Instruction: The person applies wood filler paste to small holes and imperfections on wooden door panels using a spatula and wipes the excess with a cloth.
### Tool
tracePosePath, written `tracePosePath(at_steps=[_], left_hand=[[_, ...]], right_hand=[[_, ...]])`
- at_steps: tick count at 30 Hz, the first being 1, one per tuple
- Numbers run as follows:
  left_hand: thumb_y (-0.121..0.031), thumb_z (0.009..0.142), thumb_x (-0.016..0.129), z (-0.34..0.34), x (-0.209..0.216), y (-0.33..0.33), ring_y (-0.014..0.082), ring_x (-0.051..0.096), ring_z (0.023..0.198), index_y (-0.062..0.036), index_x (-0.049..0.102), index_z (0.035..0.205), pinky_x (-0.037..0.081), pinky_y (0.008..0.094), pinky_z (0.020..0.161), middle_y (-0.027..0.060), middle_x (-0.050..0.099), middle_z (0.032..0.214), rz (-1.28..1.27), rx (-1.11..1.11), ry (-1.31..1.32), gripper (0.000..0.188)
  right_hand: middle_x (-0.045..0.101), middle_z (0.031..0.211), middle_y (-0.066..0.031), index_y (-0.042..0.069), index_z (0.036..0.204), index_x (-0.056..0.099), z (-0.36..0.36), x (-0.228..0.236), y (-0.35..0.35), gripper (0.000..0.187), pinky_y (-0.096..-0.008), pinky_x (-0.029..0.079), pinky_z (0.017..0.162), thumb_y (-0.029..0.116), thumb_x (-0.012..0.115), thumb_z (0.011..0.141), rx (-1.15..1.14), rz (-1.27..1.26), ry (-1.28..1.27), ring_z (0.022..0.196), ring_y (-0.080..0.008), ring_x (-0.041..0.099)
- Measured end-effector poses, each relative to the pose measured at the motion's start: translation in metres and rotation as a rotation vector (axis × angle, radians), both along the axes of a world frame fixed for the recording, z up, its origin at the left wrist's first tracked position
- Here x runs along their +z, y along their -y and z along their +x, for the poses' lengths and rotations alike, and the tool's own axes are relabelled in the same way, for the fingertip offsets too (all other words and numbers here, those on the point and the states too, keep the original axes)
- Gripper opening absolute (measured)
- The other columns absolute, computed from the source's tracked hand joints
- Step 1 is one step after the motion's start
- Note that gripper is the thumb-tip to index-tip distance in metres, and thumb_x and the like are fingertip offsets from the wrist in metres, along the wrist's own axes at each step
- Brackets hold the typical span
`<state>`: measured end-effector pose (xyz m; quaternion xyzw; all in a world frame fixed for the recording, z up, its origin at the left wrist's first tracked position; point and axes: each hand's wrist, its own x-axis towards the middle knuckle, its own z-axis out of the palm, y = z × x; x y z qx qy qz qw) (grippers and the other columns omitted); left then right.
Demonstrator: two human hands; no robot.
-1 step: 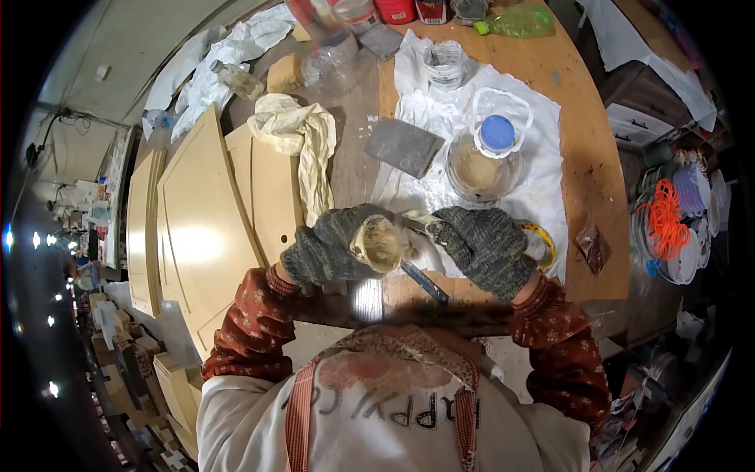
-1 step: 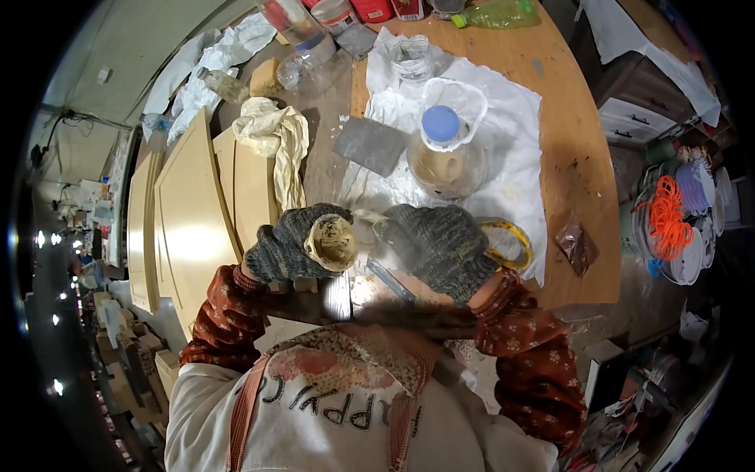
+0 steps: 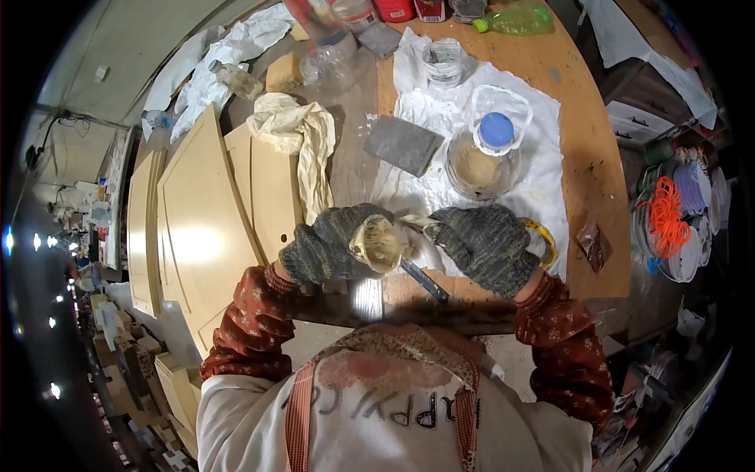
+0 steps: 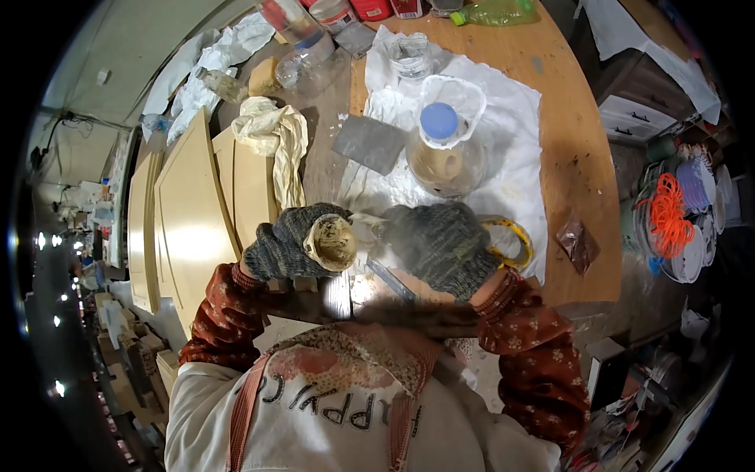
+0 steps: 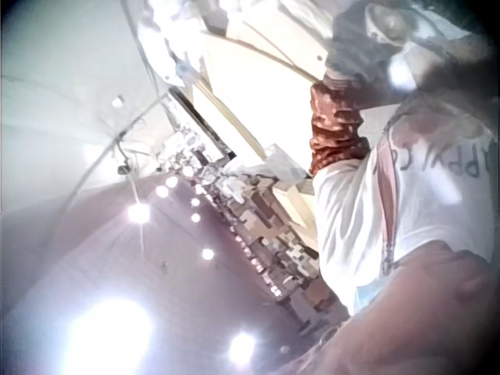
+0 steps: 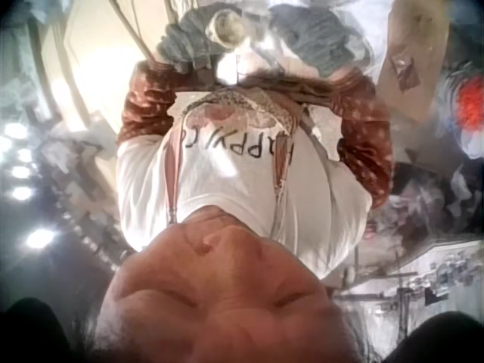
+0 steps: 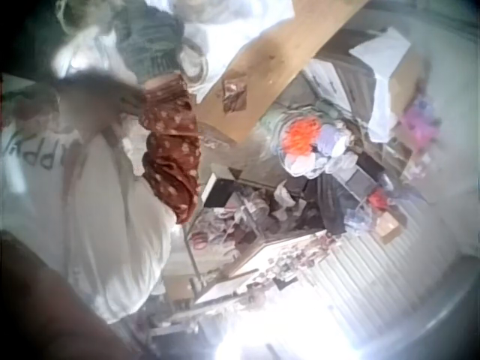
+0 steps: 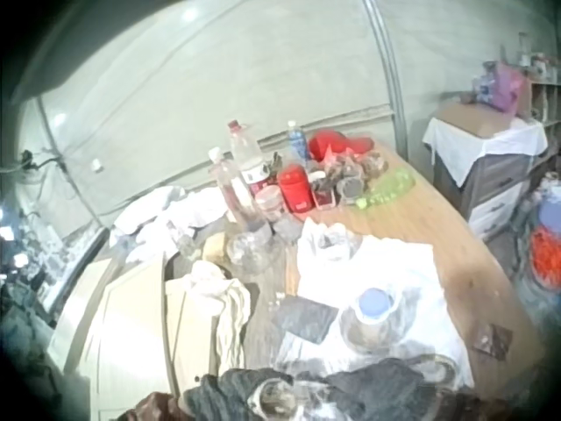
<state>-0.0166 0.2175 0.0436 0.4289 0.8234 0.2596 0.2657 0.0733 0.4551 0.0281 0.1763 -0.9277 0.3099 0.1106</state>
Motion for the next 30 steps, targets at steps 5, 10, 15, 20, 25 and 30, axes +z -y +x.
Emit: tracePosePath(at_steps=[5, 10, 15, 20, 25, 30], left_hand=[[-0.031, 0.064, 0.080, -0.003, 0.004, -0.002, 0.0244, 0.061, 0.089, -0.0028, 0.052, 0.116, 0.049, 0.0336, 0.078, 0.0147, 0.059, 0.102, 0.003, 0.026, 0.263, 0.065], [-0.035, 0.060, 0.081, -0.009, 0.004, 0.004, 0.0276, 0.060, 0.092, -0.0026, 0.056, 0.113, 0.049, 0.0352, 0.079, 0.0145, 0.059, 0.104, 0.106, -0.148, 0.326, 0.068], [-0.036, 0.059, 0.082, -0.004, -0.012, 0.005, 0.0286, 0.060, 0.092, -0.0026, 0.057, 0.112, 0.049, 0.0361, 0.080, 0.0143, 0.060, 0.104, 0.169, -0.135, 0.184, 0.068], [-0.033, 0.062, 0.080, -0.006, -0.015, 0.001, 0.0297, 0.061, 0.090, -0.0047, 0.058, 0.112, 0.049, 0.0356, 0.081, 0.0140, 0.061, 0.102, 0.024, -0.103, 0.131, 0.061], [-0.031, 0.064, 0.079, -0.009, -0.028, 0.011, 0.0294, 0.061, 0.091, -0.0044, 0.058, 0.112, 0.050, 0.0359, 0.081, 0.0148, 0.061, 0.102, 0.136, -0.093, 0.071, 0.059], [-0.029, 0.066, 0.078, -0.016, -0.023, 0.006, 0.0292, 0.063, 0.091, -0.0030, 0.057, 0.112, 0.051, 0.0360, 0.079, 0.0151, 0.061, 0.103, 0.340, -0.185, 0.017, 0.057]], right_hand=[[0.057, 0.056, -0.0101, 0.007, 0.078, 0.058, -0.016, -0.004, -0.004, 0.018, -0.0421, 0.044, 0.050, 0.023, 0.050, 0.078, 0.210, 0.244, -0.045, 0.054, -0.0270, 0.059], [0.058, 0.060, -0.0134, 0.006, 0.076, 0.057, -0.026, -0.007, 0.000, 0.022, -0.0455, 0.044, 0.051, 0.027, 0.051, 0.080, 0.323, 0.216, -0.095, 0.055, -0.0303, 0.059], [0.060, 0.066, -0.0158, 0.005, 0.081, 0.057, -0.024, -0.003, 0.003, 0.024, -0.0458, 0.047, 0.057, 0.028, 0.049, 0.082, 0.351, 0.232, 0.135, 0.063, -0.0327, 0.062], [0.061, 0.072, -0.0178, 0.002, 0.089, 0.055, -0.025, -0.010, 0.004, 0.024, -0.0447, 0.049, 0.058, 0.024, 0.048, 0.083, 0.378, 0.071, 0.327, 0.068, -0.0345, 0.062], [0.061, 0.075, -0.0169, -0.003, 0.097, 0.054, -0.025, -0.025, 0.008, 0.024, -0.0395, 0.050, 0.062, 0.015, 0.047, 0.083, 0.471, 0.101, 0.208, 0.070, -0.0319, 0.062], [0.062, 0.076, -0.0120, -0.003, 0.100, 0.055, -0.022, -0.036, 0.013, 0.024, -0.0363, 0.051, 0.059, 0.012, 0.046, 0.083, 0.568, 0.206, -0.013, 0.065, -0.0263, 0.062]])
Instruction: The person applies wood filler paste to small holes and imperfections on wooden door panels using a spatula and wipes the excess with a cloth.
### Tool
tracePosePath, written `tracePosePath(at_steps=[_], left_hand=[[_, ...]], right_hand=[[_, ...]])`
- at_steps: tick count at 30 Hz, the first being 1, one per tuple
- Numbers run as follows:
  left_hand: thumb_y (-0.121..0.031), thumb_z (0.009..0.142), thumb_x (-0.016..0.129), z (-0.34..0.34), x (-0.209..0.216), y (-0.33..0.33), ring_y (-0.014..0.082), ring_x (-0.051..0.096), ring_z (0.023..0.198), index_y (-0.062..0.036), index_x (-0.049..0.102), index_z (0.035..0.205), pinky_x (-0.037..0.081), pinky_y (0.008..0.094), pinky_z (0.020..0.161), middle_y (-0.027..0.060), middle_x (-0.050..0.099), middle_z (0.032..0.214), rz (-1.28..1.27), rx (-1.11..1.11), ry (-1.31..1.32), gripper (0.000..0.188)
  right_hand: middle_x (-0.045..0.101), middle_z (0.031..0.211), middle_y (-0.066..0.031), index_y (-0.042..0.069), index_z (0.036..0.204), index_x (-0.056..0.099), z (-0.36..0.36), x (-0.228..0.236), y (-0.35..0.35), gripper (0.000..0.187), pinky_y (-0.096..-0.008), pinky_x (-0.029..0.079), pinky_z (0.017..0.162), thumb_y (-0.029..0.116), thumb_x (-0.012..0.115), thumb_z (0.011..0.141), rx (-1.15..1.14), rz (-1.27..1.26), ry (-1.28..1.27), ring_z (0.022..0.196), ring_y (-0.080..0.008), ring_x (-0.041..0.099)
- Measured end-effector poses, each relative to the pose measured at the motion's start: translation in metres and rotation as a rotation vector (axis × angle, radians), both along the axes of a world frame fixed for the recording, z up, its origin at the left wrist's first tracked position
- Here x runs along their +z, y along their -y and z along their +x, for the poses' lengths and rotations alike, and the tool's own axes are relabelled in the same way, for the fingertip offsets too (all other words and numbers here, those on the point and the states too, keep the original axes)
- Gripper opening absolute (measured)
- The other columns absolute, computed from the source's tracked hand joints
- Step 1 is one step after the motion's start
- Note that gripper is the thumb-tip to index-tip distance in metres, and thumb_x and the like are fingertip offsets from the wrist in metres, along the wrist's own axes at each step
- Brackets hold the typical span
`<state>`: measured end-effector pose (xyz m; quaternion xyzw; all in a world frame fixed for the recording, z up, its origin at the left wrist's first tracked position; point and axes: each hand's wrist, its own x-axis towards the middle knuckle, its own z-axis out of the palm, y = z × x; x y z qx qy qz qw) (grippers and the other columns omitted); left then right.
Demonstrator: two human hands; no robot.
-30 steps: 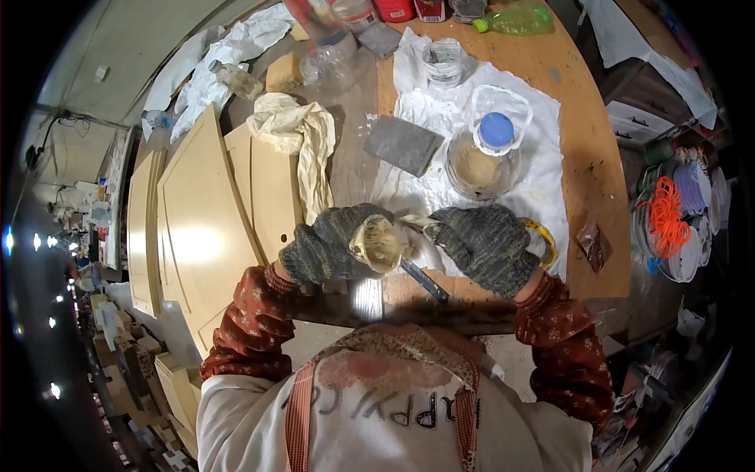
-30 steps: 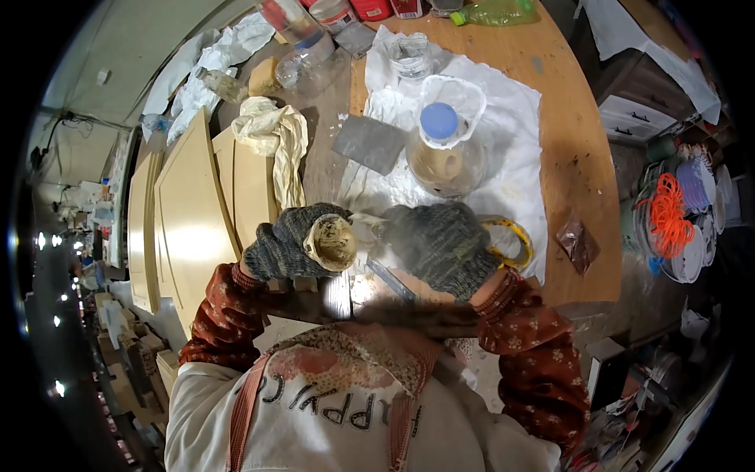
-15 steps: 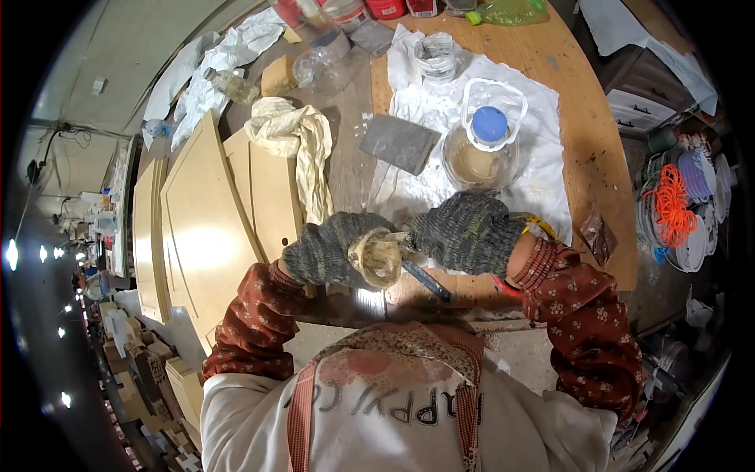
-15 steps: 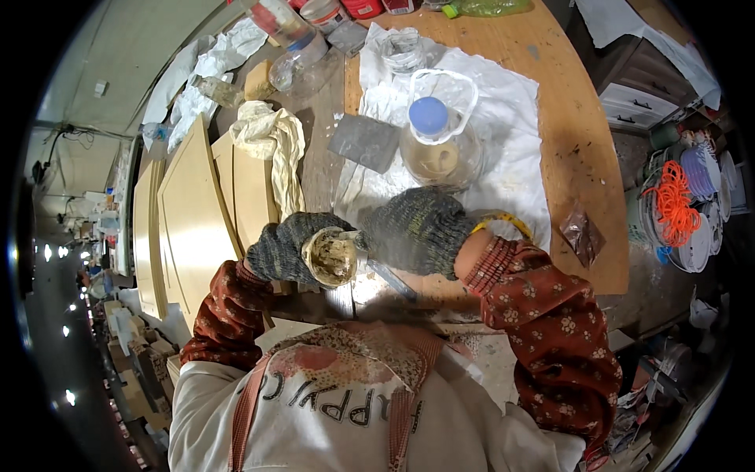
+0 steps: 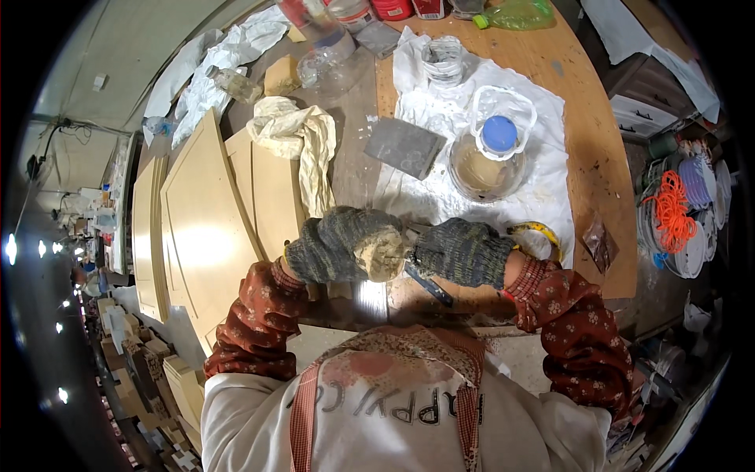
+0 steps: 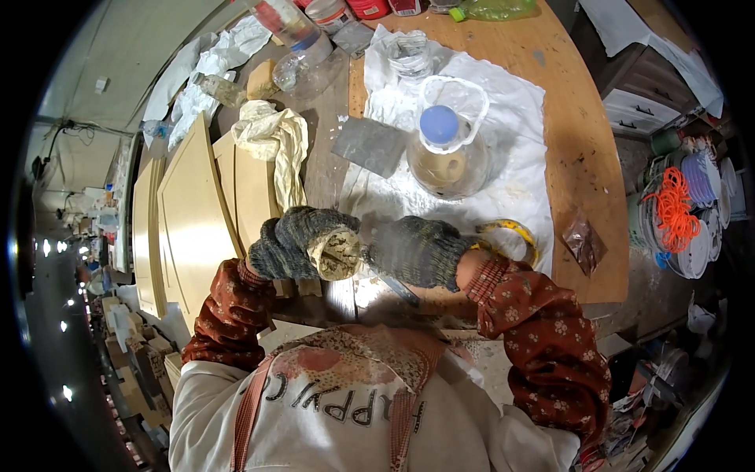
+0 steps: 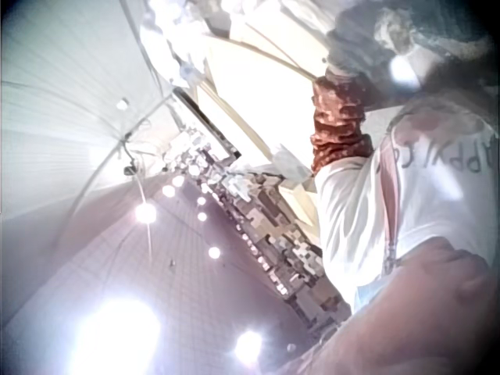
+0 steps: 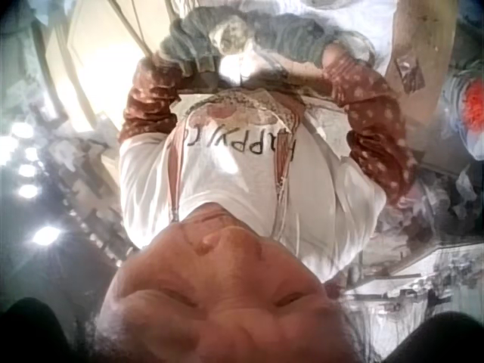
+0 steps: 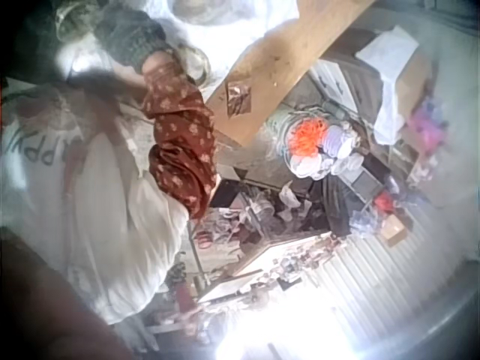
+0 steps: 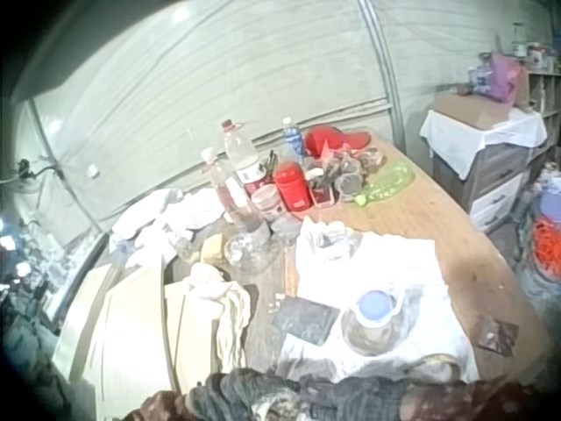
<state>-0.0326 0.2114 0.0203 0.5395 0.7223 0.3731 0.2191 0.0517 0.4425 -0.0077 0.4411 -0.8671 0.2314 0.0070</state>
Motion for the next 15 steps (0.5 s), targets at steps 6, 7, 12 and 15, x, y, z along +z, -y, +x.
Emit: tracePosePath(at_steps=[6, 7, 12, 15], left_hand=[[-0.026, 0.068, 0.078, -0.004, 0.009, -0.004, 0.0279, 0.064, 0.091, -0.0027, 0.055, 0.116, 0.051, 0.0343, 0.080, 0.0146, 0.062, 0.106, -0.129, -0.008, -0.022, 0.058], [-0.025, 0.068, 0.078, -0.004, 0.011, -0.005, 0.0272, 0.064, 0.091, -0.0023, 0.055, 0.116, 0.051, 0.0340, 0.081, 0.0143, 0.062, 0.107, -0.104, 0.007, 0.062, 0.058], [-0.024, 0.069, 0.077, -0.005, 0.013, -0.003, 0.0239, 0.064, 0.092, -0.0012, 0.055, 0.116, 0.051, 0.0329, 0.083, 0.0132, 0.062, 0.108, -0.155, 0.032, 0.161, 0.056], [-0.023, 0.069, 0.078, 0.001, 0.012, -0.006, 0.0214, 0.064, 0.093, -0.0017, 0.055, 0.116, 0.051, 0.0320, 0.082, 0.0133, 0.062, 0.108, -0.095, 0.116, 0.337, 0.056]], right_hand=[[0.062, 0.072, -0.0110, 0.009, 0.100, 0.059, -0.003, 0.029, -0.009, 0.021, -0.0387, 0.049, 0.055, 0.017, 0.047, 0.084, -0.236, -0.019, 0.098, 0.060, -0.0279, 0.061], [0.062, 0.072, -0.0113, 0.009, 0.099, 0.058, -0.004, 0.027, -0.009, 0.020, -0.0396, 0.049, 0.055, 0.018, 0.047, 0.084, -0.257, 0.045, 0.078, 0.059, -0.0287, 0.060], [0.063, 0.084, -0.0137, 0.006, 0.103, 0.056, -0.004, 0.019, -0.009, 0.024, -0.0397, 0.049, 0.057, 0.018, 0.047, 0.085, -0.182, -0.048, 0.134, 0.066, -0.0285, 0.062], [0.063, 0.093, -0.0125, 0.005, 0.106, 0.055, 0.001, 0.009, -0.003, 0.025, -0.0388, 0.050, 0.058, 0.017, 0.047, 0.085, -0.113, 0.151, 0.201, 0.070, -0.0273, 0.062]])
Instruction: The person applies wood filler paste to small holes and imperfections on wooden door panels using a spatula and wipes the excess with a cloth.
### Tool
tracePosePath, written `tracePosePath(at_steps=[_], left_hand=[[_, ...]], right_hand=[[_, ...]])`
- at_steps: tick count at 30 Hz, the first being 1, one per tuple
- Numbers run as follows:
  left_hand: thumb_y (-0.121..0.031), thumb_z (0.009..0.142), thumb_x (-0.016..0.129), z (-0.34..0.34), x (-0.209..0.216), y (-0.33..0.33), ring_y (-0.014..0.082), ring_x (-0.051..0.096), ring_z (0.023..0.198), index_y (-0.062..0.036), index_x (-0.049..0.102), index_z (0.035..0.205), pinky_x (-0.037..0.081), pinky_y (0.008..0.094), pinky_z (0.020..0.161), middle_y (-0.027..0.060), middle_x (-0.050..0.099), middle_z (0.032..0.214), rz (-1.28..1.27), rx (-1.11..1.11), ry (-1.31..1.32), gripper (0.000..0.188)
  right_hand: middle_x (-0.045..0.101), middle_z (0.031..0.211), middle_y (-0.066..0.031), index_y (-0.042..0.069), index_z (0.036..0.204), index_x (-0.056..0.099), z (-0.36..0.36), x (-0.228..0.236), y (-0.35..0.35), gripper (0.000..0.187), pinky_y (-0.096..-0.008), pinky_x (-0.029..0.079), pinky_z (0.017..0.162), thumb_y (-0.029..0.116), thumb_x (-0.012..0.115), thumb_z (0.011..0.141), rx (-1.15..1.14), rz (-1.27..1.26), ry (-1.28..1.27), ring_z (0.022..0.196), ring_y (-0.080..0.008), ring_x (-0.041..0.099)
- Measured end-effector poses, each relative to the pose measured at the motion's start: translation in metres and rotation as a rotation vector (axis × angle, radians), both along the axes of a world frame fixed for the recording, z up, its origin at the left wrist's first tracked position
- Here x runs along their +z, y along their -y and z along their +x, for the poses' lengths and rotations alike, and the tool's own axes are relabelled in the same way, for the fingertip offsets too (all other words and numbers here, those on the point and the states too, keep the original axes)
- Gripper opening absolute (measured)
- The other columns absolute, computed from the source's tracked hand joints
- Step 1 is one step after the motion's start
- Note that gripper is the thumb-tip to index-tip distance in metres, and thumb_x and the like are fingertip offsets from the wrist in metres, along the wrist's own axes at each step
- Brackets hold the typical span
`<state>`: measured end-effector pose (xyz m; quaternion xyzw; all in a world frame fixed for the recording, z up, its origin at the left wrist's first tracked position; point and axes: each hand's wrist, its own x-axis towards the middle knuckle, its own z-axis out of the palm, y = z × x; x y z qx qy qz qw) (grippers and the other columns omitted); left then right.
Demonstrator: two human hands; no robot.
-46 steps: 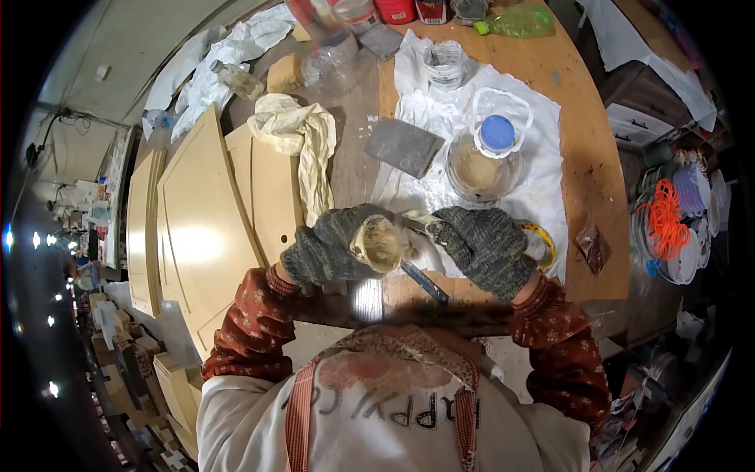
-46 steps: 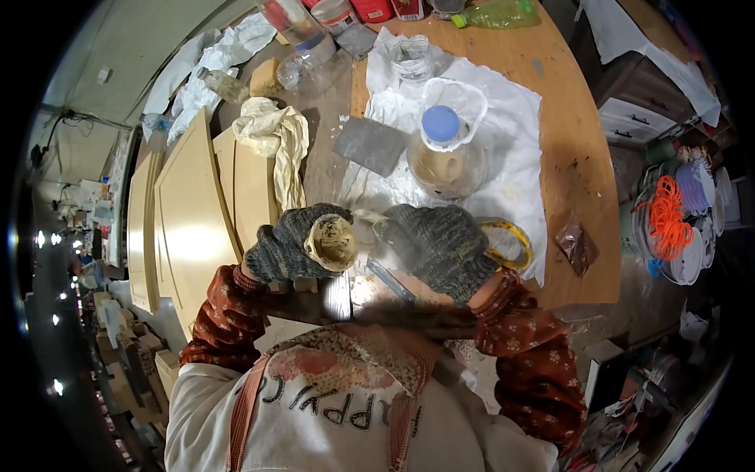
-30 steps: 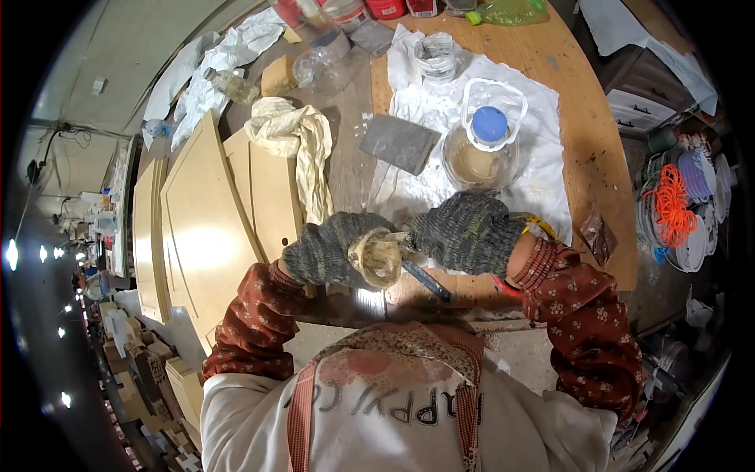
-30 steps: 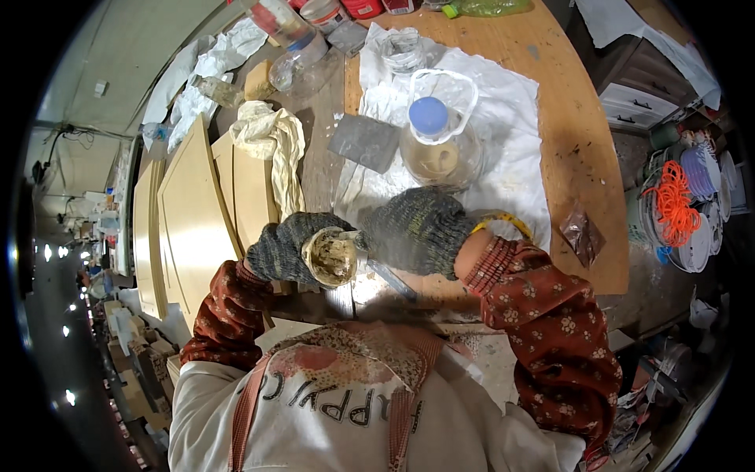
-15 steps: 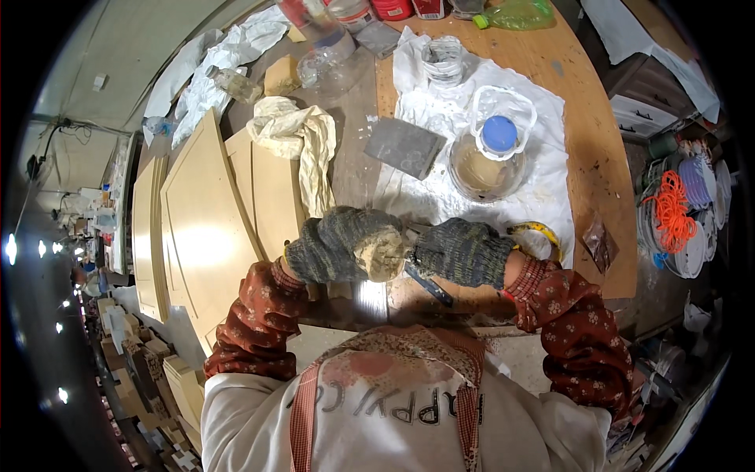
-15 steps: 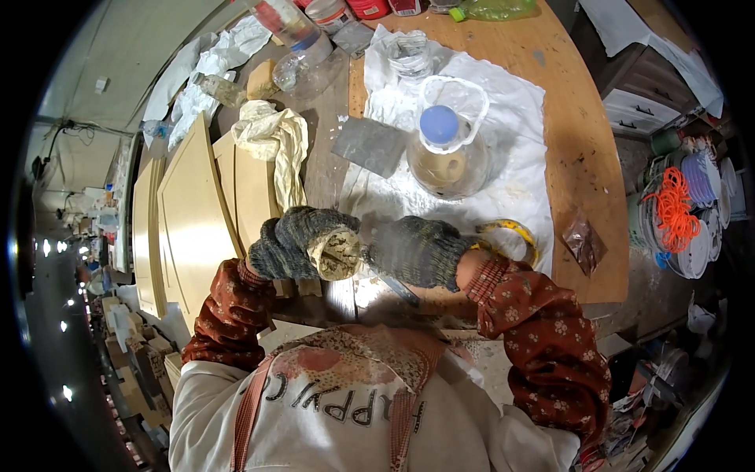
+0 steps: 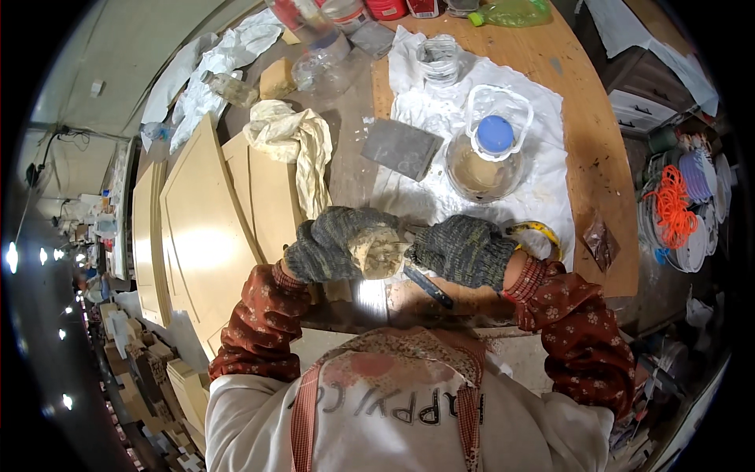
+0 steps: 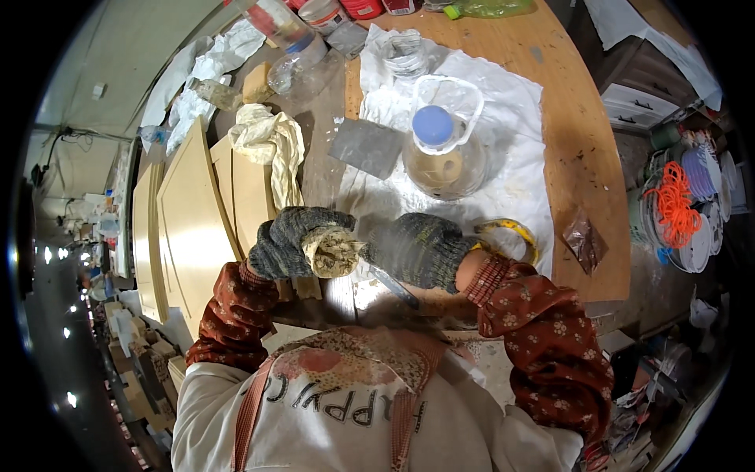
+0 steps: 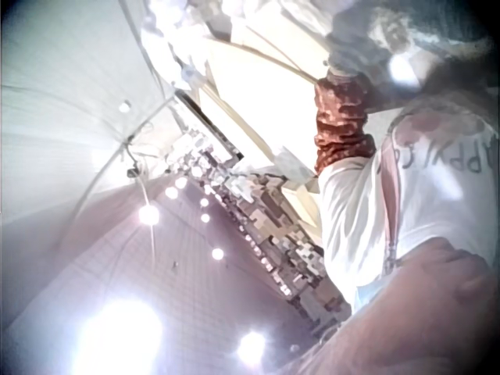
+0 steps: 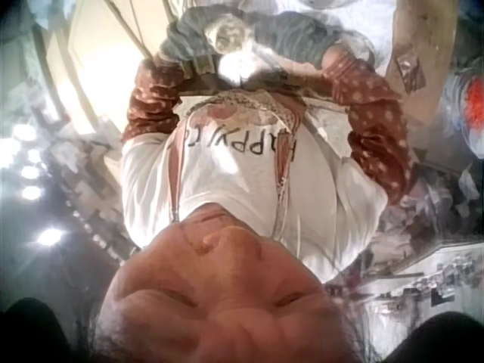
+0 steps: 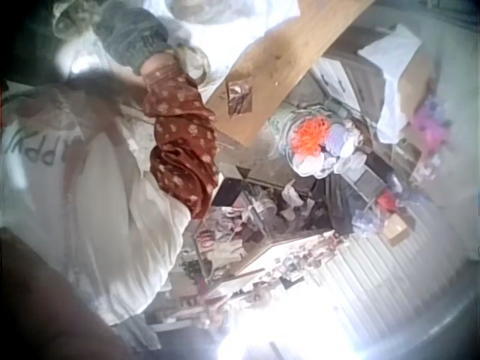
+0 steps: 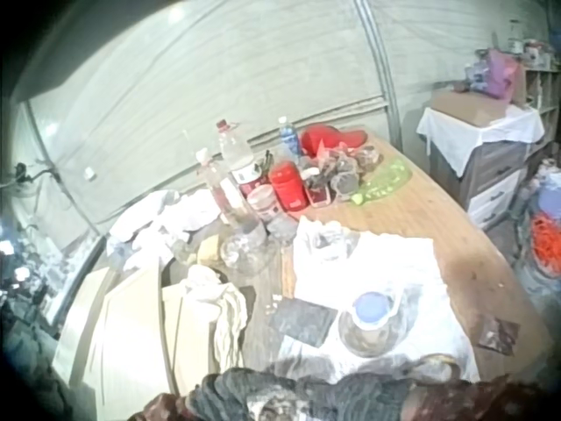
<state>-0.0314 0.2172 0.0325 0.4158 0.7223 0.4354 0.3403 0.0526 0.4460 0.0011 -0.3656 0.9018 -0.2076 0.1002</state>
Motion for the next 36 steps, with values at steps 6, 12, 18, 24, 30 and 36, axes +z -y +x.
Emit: tracePosePath(at_steps=[6, 12, 18, 24, 30, 36], left_hand=[[-0.020, 0.067, 0.080, -0.009, 0.004, 0.001, 0.0230, 0.064, 0.091, -0.0012, 0.056, 0.114, 0.052, 0.0325, 0.081, 0.0134, 0.063, 0.107, -0.071, -0.101, -0.248, 0.056], [-0.022, 0.065, 0.081, -0.006, 0.013, 0.000, 0.0244, 0.065, 0.088, -0.0012, 0.057, 0.112, 0.052, 0.0322, 0.079, 0.0126, 0.064, 0.103, 0.008, -0.047, -0.429, 0.057], [-0.021, 0.067, 0.078, -0.009, 0.004, -0.001, 0.0277, 0.063, 0.076, -0.0043, 0.059, 0.112, 0.050, 0.0348, 0.065, 0.0110, 0.065, 0.094, 0.066, -0.112, -0.585, 0.051], [-0.037, 0.072, 0.067, -0.016, -0.010, 0.011, 0.0284, 0.061, 0.078, -0.0045, 0.052, 0.122, 0.047, 0.0376, 0.071, 0.0098, 0.064, 0.102, 0.082, -0.093, -0.856, 0.061], [-0.035, 0.072, 0.065, -0.013, -0.004, 0.009, 0.0277, 0.061, 0.075, -0.0033, 0.051, 0.121, 0.046, 0.0380, 0.071, 0.0095, 0.063, 0.103, 0.080, -0.060, -1.032, 0.060], [-0.031, 0.067, 0.067, -0.011, 0.001, 0.006, 0.0274, 0.060, 0.080, -0.0027, 0.051, 0.121, 0.046, 0.0395, 0.072, 0.0105, 0.061, 0.105, 0.026, 0.044, -1.239, 0.063]], right_hand=[[0.063, 0.089, -0.0139, 0.005, 0.096, 0.060, -0.003, 0.019, -0.009, 0.020, -0.0407, 0.050, 0.058, 0.017, 0.049, 0.084, -0.064, -0.150, -0.081, 0.069, -0.0277, 0.063], [0.063, 0.079, -0.0145, 0.006, 0.088, 0.061, -0.001, 0.021, -0.008, 0.017, -0.0417, 0.050, 0.058, 0.018, 0.052, 0.080, -0.106, -0.090, -0.100, 0.070, -0.0291, 0.063], [0.062, 0.076, -0.0131, 0.004, 0.085, 0.061, -0.003, 0.007, -0.002, 0.016, -0.0402, 0.051, 0.060, 0.016, 0.052, 0.079, -0.021, -0.081, -0.021, 0.068, -0.0288, 0.063], [0.062, 0.091, -0.0106, 0.003, 0.091, 0.060, -0.005, -0.031, 0.001, 0.017, -0.0358, 0.051, 0.069, 0.012, 0.050, 0.080, -0.017, -0.276, -0.204, 0.081, -0.0259, 0.061], [0.060, 0.094, -0.0118, 0.004, 0.102, 0.058, -0.007, -0.045, 0.005, 0.026, -0.0362, 0.049, 0.072, 0.011, 0.051, 0.078, 0.021, -0.209, -0.441, 0.083, -0.0271, 0.059], [0.058, 0.092, -0.0122, 0.003, 0.104, 0.056, 0.004, -0.034, 0.005, 0.026, -0.0382, 0.047, 0.070, 0.012, 0.051, 0.080, -0.126, -0.365, -0.292, 0.079, -0.0286, 0.057]])
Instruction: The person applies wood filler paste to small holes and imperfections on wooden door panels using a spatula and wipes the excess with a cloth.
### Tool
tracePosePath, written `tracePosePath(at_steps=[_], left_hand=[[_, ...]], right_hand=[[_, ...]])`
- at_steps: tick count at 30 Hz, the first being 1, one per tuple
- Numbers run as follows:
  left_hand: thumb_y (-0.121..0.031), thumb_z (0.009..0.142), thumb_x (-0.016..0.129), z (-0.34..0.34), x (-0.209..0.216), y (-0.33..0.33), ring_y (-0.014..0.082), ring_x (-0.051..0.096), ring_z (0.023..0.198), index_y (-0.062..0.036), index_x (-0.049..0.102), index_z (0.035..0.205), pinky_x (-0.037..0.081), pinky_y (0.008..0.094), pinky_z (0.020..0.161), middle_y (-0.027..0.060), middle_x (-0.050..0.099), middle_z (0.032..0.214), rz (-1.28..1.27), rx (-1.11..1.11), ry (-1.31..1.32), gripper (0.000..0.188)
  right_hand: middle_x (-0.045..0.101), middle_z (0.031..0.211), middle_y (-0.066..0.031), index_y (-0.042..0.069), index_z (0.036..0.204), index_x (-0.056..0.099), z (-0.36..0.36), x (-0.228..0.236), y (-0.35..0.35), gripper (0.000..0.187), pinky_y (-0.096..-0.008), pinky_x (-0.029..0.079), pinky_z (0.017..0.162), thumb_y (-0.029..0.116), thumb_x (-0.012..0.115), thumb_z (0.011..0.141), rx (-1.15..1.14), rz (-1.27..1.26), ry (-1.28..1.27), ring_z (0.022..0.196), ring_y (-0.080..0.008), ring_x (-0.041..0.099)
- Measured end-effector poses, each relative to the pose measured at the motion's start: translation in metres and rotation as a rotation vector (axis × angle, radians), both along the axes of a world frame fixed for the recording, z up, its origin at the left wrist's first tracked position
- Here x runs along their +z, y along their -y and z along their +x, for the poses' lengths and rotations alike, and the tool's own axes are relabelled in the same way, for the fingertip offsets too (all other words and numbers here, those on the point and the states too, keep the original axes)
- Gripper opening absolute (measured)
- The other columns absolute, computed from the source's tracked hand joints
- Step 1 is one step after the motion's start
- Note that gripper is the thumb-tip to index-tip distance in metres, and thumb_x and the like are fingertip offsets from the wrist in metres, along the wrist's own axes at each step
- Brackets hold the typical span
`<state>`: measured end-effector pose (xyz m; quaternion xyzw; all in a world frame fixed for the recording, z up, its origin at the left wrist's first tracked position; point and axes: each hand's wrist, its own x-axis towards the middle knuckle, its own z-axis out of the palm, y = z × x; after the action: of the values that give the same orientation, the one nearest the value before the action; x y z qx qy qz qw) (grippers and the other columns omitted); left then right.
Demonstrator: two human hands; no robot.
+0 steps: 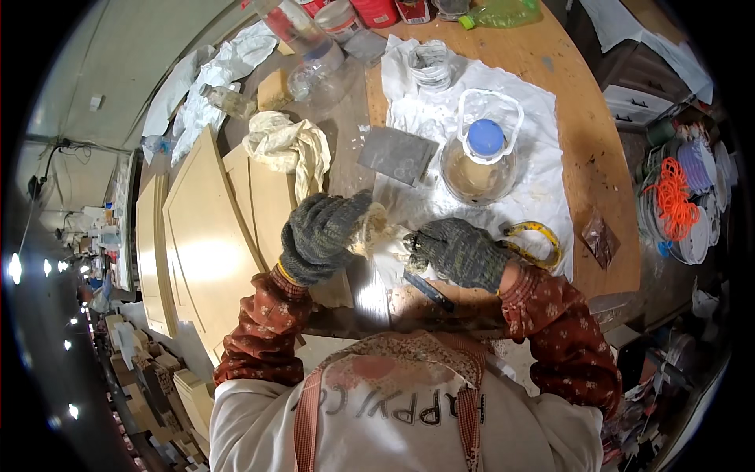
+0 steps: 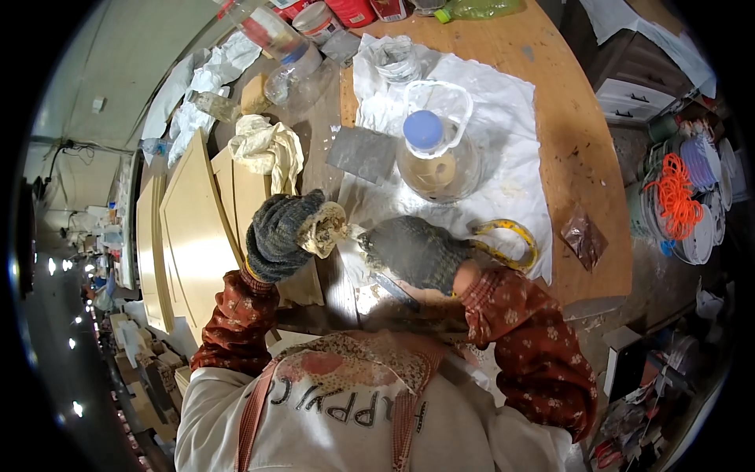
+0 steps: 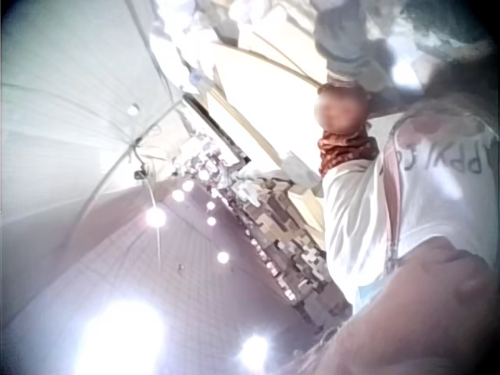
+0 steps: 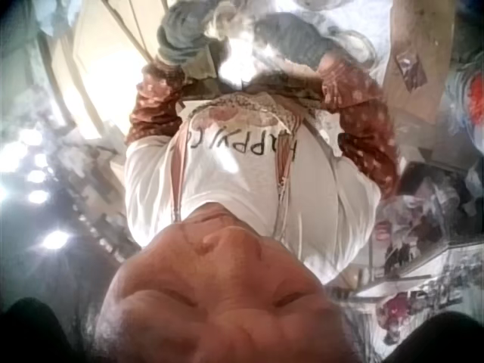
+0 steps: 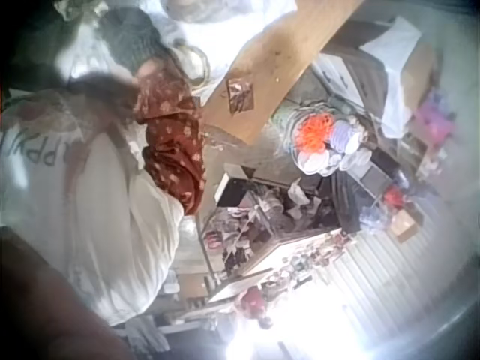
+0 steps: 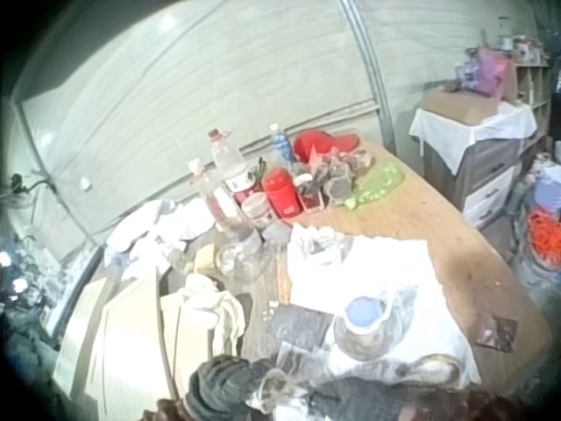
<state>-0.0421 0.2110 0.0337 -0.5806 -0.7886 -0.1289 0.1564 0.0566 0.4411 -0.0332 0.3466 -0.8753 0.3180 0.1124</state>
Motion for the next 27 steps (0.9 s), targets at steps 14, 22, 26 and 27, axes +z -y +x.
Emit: tracePosePath(at_steps=[14, 22, 26, 27], left_hand=[[-0.029, 0.063, 0.081, 0.024, 0.007, -0.012, 0.0326, 0.058, 0.100, -0.0034, 0.050, 0.120, 0.045, 0.0376, 0.089, 0.0138, 0.058, 0.114, -0.043, 0.052, 0.484, 0.070], [-0.026, 0.071, 0.075, 0.022, -0.010, -0.005, 0.0308, 0.059, 0.099, -0.0012, 0.049, 0.119, 0.048, 0.0358, 0.086, 0.0152, 0.057, 0.109, -0.127, 0.118, 0.566, 0.061], [-0.027, 0.070, 0.076, 0.019, -0.022, -0.011, 0.0300, 0.059, 0.097, -0.0014, 0.049, 0.119, 0.048, 0.0355, 0.085, 0.0146, 0.058, 0.108, -0.131, 0.005, 0.486, 0.061], [-0.027, 0.069, 0.076, 0.022, -0.020, -0.011, 0.0294, 0.059, 0.097, -0.0019, 0.050, 0.118, 0.048, 0.0351, 0.085, 0.0142, 0.058, 0.107, -0.029, 0.065, 0.770, 0.060]], right_hand=[[0.058, 0.109, -0.0114, 0.016, 0.114, 0.061, 0.010, 0.007, 0.025, 0.041, -0.0433, 0.044, 0.087, 0.021, 0.064, 0.073, -0.274, -0.084, 0.184, 0.101, -0.0329, 0.052], [0.060, 0.099, -0.0206, 0.002, 0.112, 0.057, -0.003, 0.015, 0.037, 0.031, -0.0414, 0.045, 0.080, 0.019, 0.051, 0.087, -0.300, -0.316, 0.573, 0.091, -0.0342, 0.058], [0.056, 0.110, -0.0156, 0.014, 0.108, 0.063, 0.003, -0.010, 0.039, 0.030, -0.0447, 0.041, 0.083, 0.020, 0.060, 0.078, -0.324, -0.098, 0.389, 0.099, -0.0343, 0.051], [0.055, 0.111, -0.0164, 0.013, 0.107, 0.062, 0.006, -0.012, 0.037, 0.029, -0.0446, 0.041, 0.083, 0.018, 0.059, 0.079, -0.292, -0.009, 0.154, 0.100, -0.0348, 0.051]])
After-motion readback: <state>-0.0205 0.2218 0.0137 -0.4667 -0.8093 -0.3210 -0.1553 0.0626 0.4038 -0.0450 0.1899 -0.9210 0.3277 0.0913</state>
